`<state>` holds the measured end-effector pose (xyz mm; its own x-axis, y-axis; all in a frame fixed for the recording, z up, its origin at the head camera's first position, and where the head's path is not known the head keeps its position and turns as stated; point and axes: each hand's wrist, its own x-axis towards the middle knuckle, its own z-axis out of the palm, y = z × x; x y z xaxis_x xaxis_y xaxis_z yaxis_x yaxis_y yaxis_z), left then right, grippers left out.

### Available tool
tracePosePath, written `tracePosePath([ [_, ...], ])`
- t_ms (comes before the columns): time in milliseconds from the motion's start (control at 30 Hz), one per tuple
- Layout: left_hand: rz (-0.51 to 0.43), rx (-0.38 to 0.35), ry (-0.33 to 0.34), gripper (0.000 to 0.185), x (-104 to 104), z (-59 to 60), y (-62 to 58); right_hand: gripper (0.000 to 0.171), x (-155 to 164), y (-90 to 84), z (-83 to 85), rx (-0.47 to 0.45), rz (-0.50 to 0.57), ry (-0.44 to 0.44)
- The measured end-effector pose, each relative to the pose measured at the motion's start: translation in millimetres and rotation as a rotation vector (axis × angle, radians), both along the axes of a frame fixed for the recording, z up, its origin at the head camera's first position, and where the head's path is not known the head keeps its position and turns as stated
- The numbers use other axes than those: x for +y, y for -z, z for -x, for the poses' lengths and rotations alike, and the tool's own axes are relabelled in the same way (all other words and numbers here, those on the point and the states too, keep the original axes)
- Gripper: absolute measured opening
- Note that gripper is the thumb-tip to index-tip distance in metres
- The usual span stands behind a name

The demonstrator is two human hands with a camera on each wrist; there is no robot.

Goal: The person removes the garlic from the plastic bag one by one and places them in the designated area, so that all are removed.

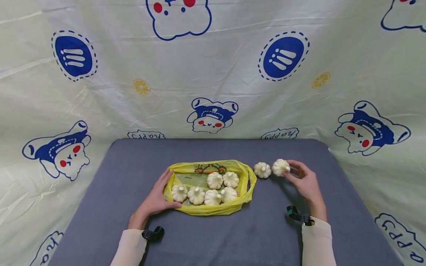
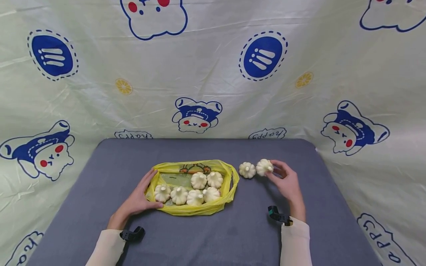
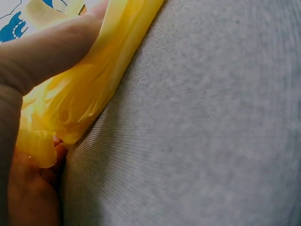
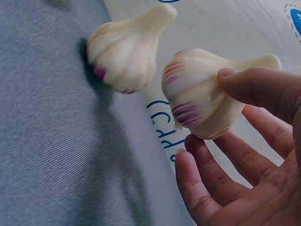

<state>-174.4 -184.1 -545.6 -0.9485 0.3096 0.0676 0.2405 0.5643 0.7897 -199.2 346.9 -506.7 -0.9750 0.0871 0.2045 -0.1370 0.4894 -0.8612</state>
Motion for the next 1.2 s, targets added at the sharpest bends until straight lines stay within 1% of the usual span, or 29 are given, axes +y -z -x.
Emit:
tracePosePath([
  [300, 0.006, -0.005, 0.004, 0.123, -0.1, -0.5, -0.3, 0.051, 1.1, 12.0, 2.4, -0.034, 0.045, 0.044],
  [533, -0.001, 0.006, 0.003, 0.121, -0.6, 0.7, 1.6, 0.054, 3.4, 17.3, 2.5, -0.062, 0.081, 0.037],
  [800, 0.002, 0.006, 0.010, 0.121, 0.5, 1.9, 0.9, 0.056, 7.5, 25.7, 1.2, -0.117, 0.040, 0.078],
  [1100, 0.008, 0.004, 0.034, 0.121, 0.6, 1.6, 0.4, 0.060, 10.1, 24.1, -1.2, -0.172, 0.039, 0.072],
  [1200, 0.006, 0.001, 0.024, 0.121, -0.7, 1.6, 1.0, 0.061, 8.8, 22.4, 1.1, -0.181, 0.027, 0.052],
])
